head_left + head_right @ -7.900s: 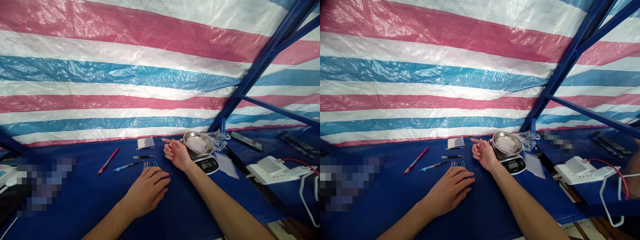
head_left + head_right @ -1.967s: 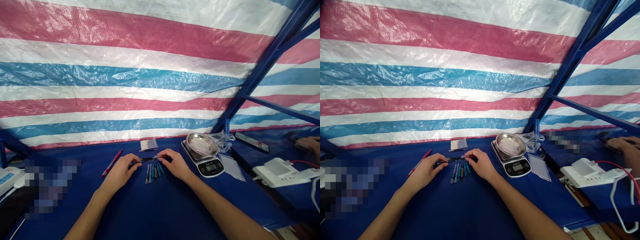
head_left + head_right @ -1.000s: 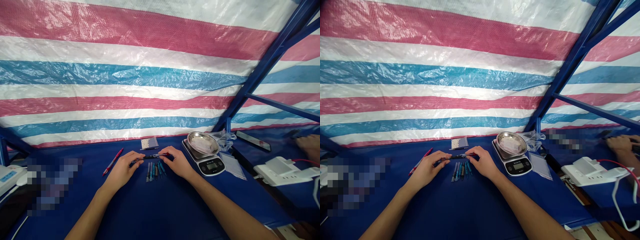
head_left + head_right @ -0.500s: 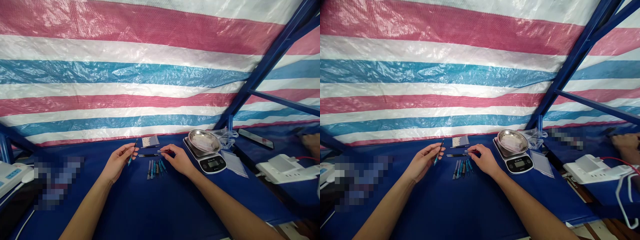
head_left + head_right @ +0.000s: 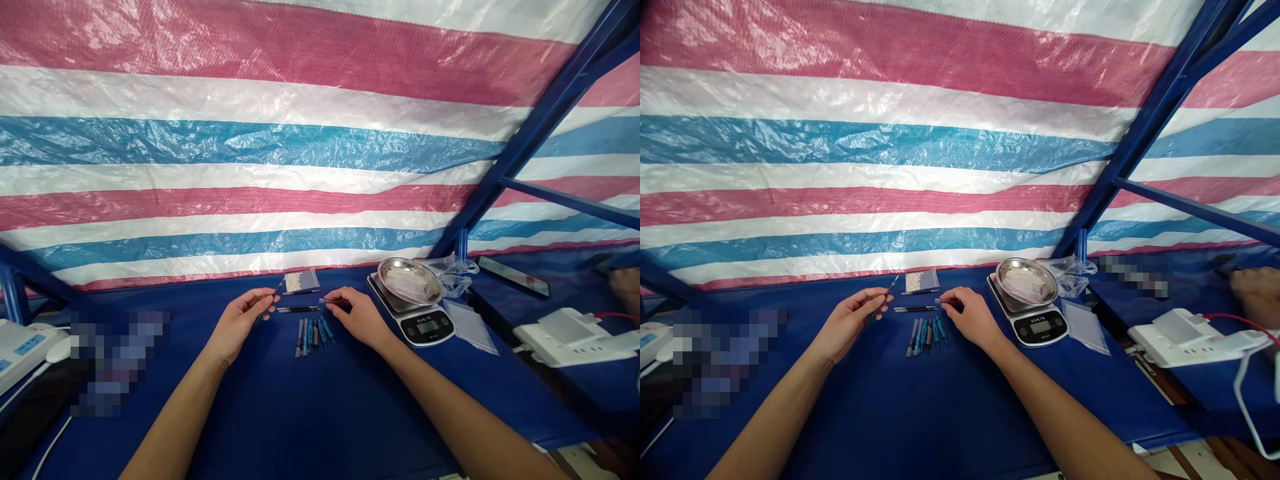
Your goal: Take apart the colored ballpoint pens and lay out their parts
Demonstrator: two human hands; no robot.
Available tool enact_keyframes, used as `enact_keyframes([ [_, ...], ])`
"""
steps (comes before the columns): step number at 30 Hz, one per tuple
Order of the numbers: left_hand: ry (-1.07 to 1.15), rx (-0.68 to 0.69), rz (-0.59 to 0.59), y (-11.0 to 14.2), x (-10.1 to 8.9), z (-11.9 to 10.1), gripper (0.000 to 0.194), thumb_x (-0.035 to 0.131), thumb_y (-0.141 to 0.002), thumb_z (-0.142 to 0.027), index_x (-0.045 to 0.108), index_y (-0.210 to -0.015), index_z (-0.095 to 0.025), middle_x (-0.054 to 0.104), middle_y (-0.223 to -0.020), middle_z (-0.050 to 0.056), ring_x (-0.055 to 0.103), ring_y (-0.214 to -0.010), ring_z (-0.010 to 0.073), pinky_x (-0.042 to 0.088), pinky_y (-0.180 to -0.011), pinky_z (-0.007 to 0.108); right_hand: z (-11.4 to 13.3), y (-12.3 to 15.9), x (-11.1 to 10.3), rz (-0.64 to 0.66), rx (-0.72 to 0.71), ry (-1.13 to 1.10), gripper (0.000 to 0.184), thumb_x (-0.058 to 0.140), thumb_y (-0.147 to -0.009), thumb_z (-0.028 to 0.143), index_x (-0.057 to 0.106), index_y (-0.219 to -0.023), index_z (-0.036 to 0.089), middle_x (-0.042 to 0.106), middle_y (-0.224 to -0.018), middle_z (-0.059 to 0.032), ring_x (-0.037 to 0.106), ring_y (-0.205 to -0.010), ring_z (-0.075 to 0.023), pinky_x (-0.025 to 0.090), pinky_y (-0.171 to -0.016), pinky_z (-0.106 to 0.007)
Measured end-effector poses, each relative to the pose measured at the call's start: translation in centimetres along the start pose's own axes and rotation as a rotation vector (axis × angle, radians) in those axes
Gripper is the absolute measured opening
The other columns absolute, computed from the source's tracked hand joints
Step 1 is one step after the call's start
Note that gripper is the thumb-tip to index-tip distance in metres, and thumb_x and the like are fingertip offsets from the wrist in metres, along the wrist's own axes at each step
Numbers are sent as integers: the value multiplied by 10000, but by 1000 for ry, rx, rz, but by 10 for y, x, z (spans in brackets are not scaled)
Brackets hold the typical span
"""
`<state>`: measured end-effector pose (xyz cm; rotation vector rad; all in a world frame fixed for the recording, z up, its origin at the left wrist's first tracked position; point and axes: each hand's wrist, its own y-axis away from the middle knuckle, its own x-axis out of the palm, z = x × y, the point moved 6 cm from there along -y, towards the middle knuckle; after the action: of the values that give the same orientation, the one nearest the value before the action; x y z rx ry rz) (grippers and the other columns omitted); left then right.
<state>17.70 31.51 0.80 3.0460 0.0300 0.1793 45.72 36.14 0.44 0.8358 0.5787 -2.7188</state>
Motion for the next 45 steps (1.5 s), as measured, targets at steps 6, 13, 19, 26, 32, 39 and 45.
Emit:
enact_keyframes([
  [6, -29, -4, -13, -1, -2, 2, 423, 833, -870, -483, 773, -1176, -197, 769, -1203, 130, 688, -981, 224, 521, -784, 314, -9, -1, 2, 25, 4, 123, 93, 722, -950, 245, 779, -1023, 243, 778, -994, -46, 700, -950, -239, 565, -853, -392],
  [13, -6, -24, -25, -1, -1, 1, 451, 868, -825, -487, 780, -1151, -188, 777, -1180, 131, 703, -966, 220, 540, -779, 315, -7, 0, 0, 34, 22, 122, 101, 716, -961, 250, 776, -1041, 246, 772, -1012, -44, 694, -958, -235, 557, -868, -391],
  [19, 66, -51, -39, -1, -3, 5, 449, 895, -808, -458, 771, -1144, -186, 788, -1172, 120, 725, -1083, 249, 578, -916, 351, -6, -1, -1, 33, 15, 159, 89, 721, -955, 227, 772, -1026, 241, 772, -994, -45, 686, -962, -242, 546, -862, -390],
  [26, 101, -52, -86, -2, -9, 6, 444, 915, -792, -446, 759, -1113, -182, 797, -1177, 127, 713, -1205, 281, 550, -1060, 402, -4, -2, -1, 40, 4, 220, 34, 729, -959, 230, 756, -978, 237, 756, -971, -43, 654, -932, -244, 522, -844, -396],
  [32, 115, -35, -95, -2, -9, 4, 442, 922, -785, -439, 747, -1084, -166, 799, -1192, 151, 723, -1195, 292, 564, -1045, 414, 1, -2, -3, 43, -45, 265, 46, 736, -951, 204, 757, -978, 236, 738, -988, -57, 634, -967, -261, 518, -874, -418],
  [39, 88, -30, -94, -1, -8, 4, 440, 923, -786, -445, 750, -1090, -180, 802, -1174, 136, 722, -1190, 296, 554, -1050, 425, 31, 5, -2, 119, -265, 283, 93, 636, -1022, 236, 721, -1058, 238, 720, -961, -68, 625, -961, -261, 504, -940, -445],
  [45, -60, 26, -83, -1, -6, 5, 411, 892, -805, -493, 767, -1077, -212, 807, -1114, 93, 743, -1056, 252, 565, -952, 357, 39, 13, 9, 303, -280, 334, 131, 630, -932, 136, 653, -1004, 243, 685, -829, -30, 604, -832, -236, 479, -793, -371],
])
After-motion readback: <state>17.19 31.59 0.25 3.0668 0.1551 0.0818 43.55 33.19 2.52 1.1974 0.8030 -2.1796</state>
